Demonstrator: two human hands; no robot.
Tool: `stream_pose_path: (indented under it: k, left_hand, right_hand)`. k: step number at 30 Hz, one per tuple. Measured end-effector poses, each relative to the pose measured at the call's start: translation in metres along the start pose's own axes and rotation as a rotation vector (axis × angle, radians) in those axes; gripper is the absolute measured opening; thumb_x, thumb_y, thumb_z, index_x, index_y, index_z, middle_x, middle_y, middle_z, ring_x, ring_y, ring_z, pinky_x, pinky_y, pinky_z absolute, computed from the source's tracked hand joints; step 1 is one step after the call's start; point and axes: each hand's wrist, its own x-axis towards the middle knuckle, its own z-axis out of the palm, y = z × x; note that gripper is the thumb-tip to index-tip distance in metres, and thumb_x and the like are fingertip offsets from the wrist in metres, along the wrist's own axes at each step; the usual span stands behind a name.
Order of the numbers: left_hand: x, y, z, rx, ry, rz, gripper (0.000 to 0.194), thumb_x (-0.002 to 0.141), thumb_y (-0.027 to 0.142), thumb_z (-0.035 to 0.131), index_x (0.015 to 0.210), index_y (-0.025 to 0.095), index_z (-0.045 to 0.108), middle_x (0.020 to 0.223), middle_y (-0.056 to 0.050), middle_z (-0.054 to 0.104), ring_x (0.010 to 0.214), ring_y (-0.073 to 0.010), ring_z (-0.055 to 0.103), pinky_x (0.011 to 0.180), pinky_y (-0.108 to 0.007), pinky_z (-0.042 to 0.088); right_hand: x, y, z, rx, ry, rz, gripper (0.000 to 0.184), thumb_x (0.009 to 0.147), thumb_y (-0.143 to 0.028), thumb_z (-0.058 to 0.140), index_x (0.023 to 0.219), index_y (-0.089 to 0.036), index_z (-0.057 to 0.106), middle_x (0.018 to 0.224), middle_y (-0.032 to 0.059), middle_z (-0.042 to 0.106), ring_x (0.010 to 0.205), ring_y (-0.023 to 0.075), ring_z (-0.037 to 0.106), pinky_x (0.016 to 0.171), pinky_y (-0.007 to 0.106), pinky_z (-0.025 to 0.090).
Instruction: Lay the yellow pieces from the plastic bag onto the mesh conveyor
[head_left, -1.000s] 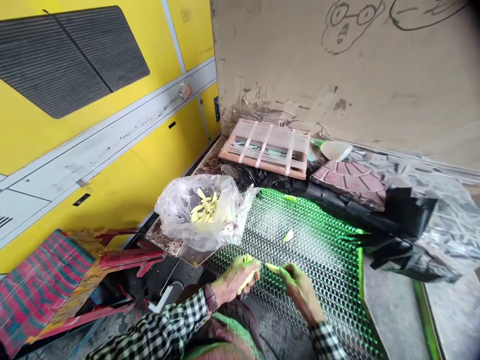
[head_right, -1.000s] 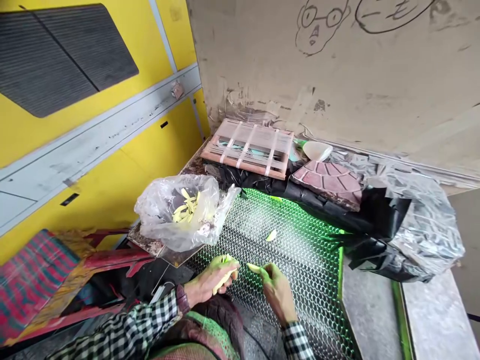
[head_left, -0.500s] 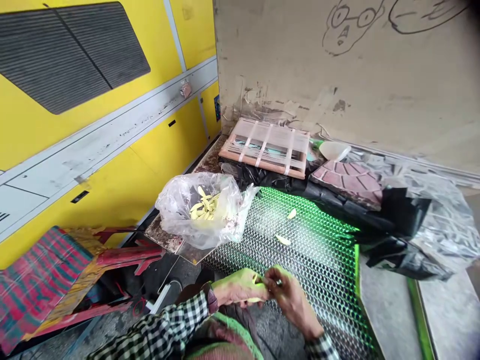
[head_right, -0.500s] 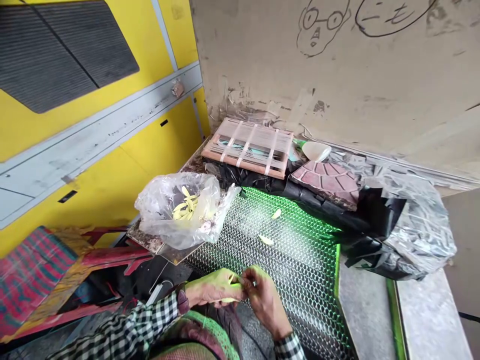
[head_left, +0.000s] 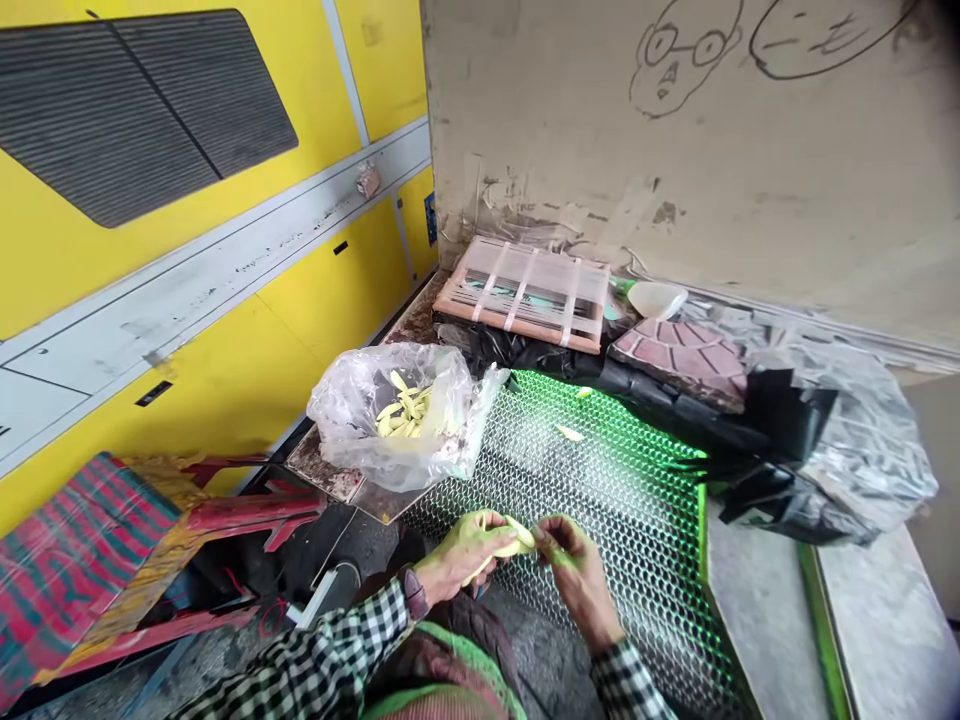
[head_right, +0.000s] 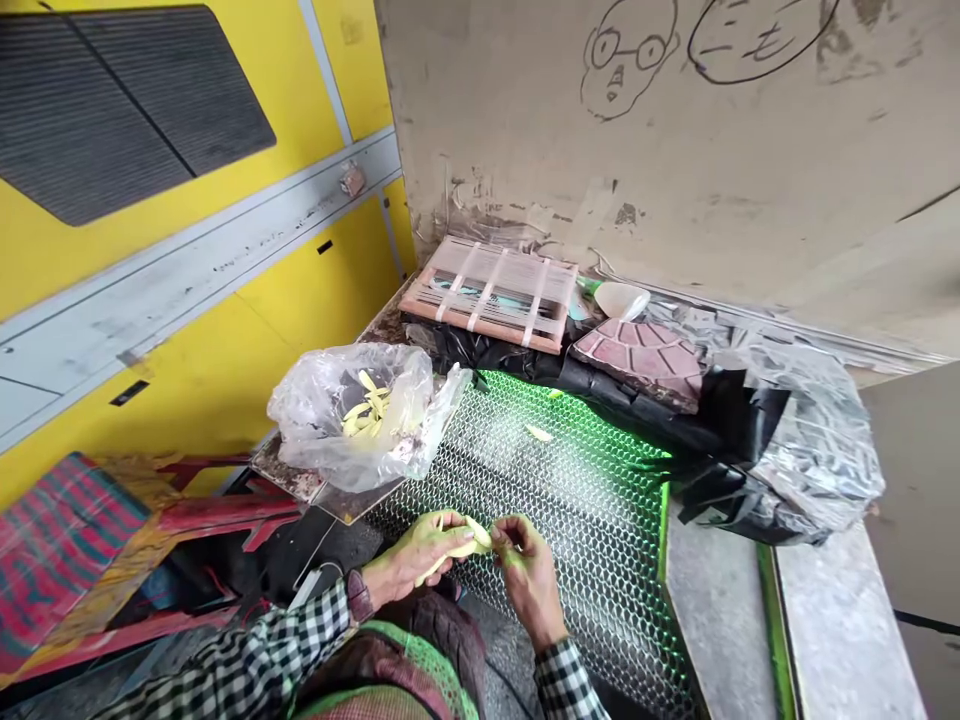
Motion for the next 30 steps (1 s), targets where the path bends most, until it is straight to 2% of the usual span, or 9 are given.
stream_pose_path:
  k: [3, 7, 9, 13, 18, 22, 24, 28, 30]
  left_hand:
    - [0.003, -0.003, 0.001, -0.023, 0.017, 0.0, 0.054, 0.072, 0.058, 0.08, 0.101, 0.02, 0.057, 0.069, 0.007, 0.055, 0.043, -0.0042, 0.037, 0.038, -0.019, 0.021]
    - [0.009, -0.006, -0.002, -0.094, 0.072, 0.003, 0.056, 0.07, 0.06, 0.082, 0.099, 0.019, 0.058, 0.073, 0.005, 0.057, 0.045, -0.0035, 0.036, 0.04, -0.019, 0.019]
    - [0.01, -0.008, -0.004, -0.112, 0.074, 0.003, 0.056, 0.069, 0.06, 0.083, 0.098, 0.019, 0.059, 0.073, 0.005, 0.056, 0.045, -0.0035, 0.035, 0.04, -0.02, 0.017]
    - [0.009, -0.01, -0.006, -0.125, 0.057, -0.015, 0.055, 0.069, 0.058, 0.083, 0.099, 0.019, 0.058, 0.073, 0.005, 0.056, 0.046, -0.0038, 0.035, 0.04, -0.02, 0.018]
    - [0.01, -0.011, -0.009, -0.122, 0.051, -0.019, 0.053, 0.072, 0.057, 0.082, 0.099, 0.019, 0.059, 0.073, 0.005, 0.055, 0.046, -0.0035, 0.035, 0.04, -0.019, 0.018]
    - [0.008, -0.009, -0.009, -0.115, 0.028, -0.013, 0.051, 0.073, 0.056, 0.082, 0.098, 0.019, 0.059, 0.074, 0.005, 0.056, 0.046, -0.0038, 0.037, 0.04, -0.019, 0.019]
    - [0.006, -0.006, -0.008, -0.105, -0.035, -0.024, 0.051, 0.071, 0.055, 0.084, 0.098, 0.019, 0.059, 0.074, 0.005, 0.057, 0.046, -0.0038, 0.036, 0.04, -0.019, 0.019]
    - [0.004, -0.004, -0.002, -0.064, -0.113, -0.036, 0.055, 0.069, 0.055, 0.086, 0.1, 0.019, 0.058, 0.071, 0.006, 0.055, 0.045, -0.0035, 0.036, 0.039, -0.019, 0.02]
    - [0.005, -0.005, 0.0, -0.063, -0.093, -0.039, 0.055, 0.071, 0.056, 0.083, 0.103, 0.019, 0.058, 0.074, 0.005, 0.057, 0.045, -0.0034, 0.036, 0.039, -0.019, 0.021]
  right_hand:
    - [-0.001, 0.002, -0.002, -0.131, 0.017, -0.044, 0.039, 0.095, -0.06, 0.063, 0.092, -0.021, 0.065, 0.088, 0.0049, 0.065, 0.073, 0.0197, 0.056, 0.063, 0.031, 0.045]
    - [0.003, 0.019, -0.015, -0.478, 0.313, -0.258, 0.032, 0.103, -0.049, 0.049, 0.096, -0.021, 0.063, 0.092, 0.008, 0.067, 0.079, 0.0228, 0.06, 0.069, 0.034, 0.045]
    - [0.005, 0.032, -0.023, -0.666, 0.395, -0.41, 0.029, 0.104, -0.04, 0.044, 0.096, -0.021, 0.063, 0.092, 0.0092, 0.067, 0.078, 0.0231, 0.06, 0.069, 0.035, 0.045]
    - [0.001, 0.055, -0.033, -0.979, 0.26, -0.611, 0.022, 0.103, -0.019, 0.044, 0.102, -0.023, 0.066, 0.093, 0.0069, 0.069, 0.084, 0.0226, 0.06, 0.076, 0.035, 0.044]
    - [-0.011, 0.06, -0.035, -1.144, 0.2, -0.692, 0.034, 0.097, -0.008, 0.045, 0.116, -0.024, 0.068, 0.1, 0.0065, 0.07, 0.092, 0.0241, 0.059, 0.086, 0.039, 0.042]
    - [-0.016, 0.04, -0.023, -1.024, 0.236, -0.624, 0.027, 0.1, -0.017, 0.044, 0.109, -0.024, 0.07, 0.1, 0.0076, 0.071, 0.094, 0.0266, 0.06, 0.093, 0.045, 0.041]
    - [-0.018, 0.024, -0.01, -0.8, 0.251, -0.496, 0.023, 0.103, -0.028, 0.047, 0.108, -0.024, 0.069, 0.102, 0.0078, 0.071, 0.096, 0.0273, 0.062, 0.093, 0.044, 0.043]
    - [-0.019, 0.005, 0.015, -0.216, 0.073, -0.133, 0.03, 0.101, -0.051, 0.055, 0.103, -0.023, 0.067, 0.102, 0.0081, 0.071, 0.092, 0.0259, 0.064, 0.081, 0.037, 0.05]
    - [-0.014, 0.007, 0.016, -0.128, 0.063, -0.059, 0.034, 0.099, -0.055, 0.057, 0.1, -0.022, 0.066, 0.099, 0.0081, 0.07, 0.089, 0.0253, 0.064, 0.078, 0.036, 0.05]
